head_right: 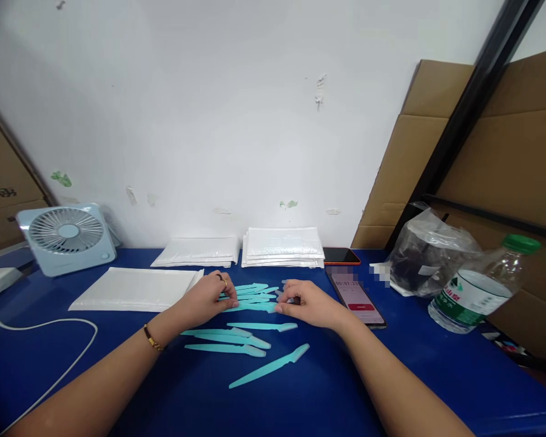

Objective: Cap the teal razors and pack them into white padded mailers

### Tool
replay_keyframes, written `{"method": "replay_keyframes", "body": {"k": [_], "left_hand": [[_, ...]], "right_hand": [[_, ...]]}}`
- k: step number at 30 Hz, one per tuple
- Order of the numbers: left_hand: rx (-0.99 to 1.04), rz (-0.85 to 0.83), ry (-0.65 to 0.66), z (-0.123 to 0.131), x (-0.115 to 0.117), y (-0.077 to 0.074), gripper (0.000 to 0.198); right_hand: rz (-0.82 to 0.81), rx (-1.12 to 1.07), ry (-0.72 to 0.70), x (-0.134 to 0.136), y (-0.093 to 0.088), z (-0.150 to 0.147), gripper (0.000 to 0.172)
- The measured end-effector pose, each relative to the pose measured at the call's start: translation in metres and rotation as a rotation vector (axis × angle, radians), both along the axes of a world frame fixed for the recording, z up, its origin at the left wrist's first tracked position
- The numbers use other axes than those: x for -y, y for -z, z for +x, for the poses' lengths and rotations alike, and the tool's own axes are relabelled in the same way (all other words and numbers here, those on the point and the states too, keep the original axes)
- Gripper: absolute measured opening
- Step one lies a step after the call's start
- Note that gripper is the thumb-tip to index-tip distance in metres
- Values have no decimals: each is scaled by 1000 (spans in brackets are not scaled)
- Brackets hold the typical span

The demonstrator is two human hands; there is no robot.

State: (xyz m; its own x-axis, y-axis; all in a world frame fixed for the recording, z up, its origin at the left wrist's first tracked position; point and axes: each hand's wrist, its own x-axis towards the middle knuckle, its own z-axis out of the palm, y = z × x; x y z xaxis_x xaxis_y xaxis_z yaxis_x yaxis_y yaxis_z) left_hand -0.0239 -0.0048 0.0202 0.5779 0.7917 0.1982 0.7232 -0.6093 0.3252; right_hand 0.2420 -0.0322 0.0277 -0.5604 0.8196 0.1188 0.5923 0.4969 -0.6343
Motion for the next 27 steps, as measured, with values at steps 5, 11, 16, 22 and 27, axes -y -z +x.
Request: {"method": "replay_keyframes", "body": {"k": [5, 11, 16, 22, 27], "left_hand": [[14, 64, -83, -6, -7, -2, 14], [16, 122, -181, -13, -13, 0, 13], [18, 50, -54, -2, 2, -5, 16], [-66, -16, 101, 13, 15, -1, 20], [-95, 31, 53, 7, 5, 0, 16]], "right_hand": [[41, -16, 60, -11, 4, 13, 27], [136, 42, 285, -19, 4, 25, 26], [8, 116, 86, -4, -4, 18, 24], [-23, 189, -37, 2, 2, 4, 17], [50, 121, 55, -4, 5, 4, 15]]}}
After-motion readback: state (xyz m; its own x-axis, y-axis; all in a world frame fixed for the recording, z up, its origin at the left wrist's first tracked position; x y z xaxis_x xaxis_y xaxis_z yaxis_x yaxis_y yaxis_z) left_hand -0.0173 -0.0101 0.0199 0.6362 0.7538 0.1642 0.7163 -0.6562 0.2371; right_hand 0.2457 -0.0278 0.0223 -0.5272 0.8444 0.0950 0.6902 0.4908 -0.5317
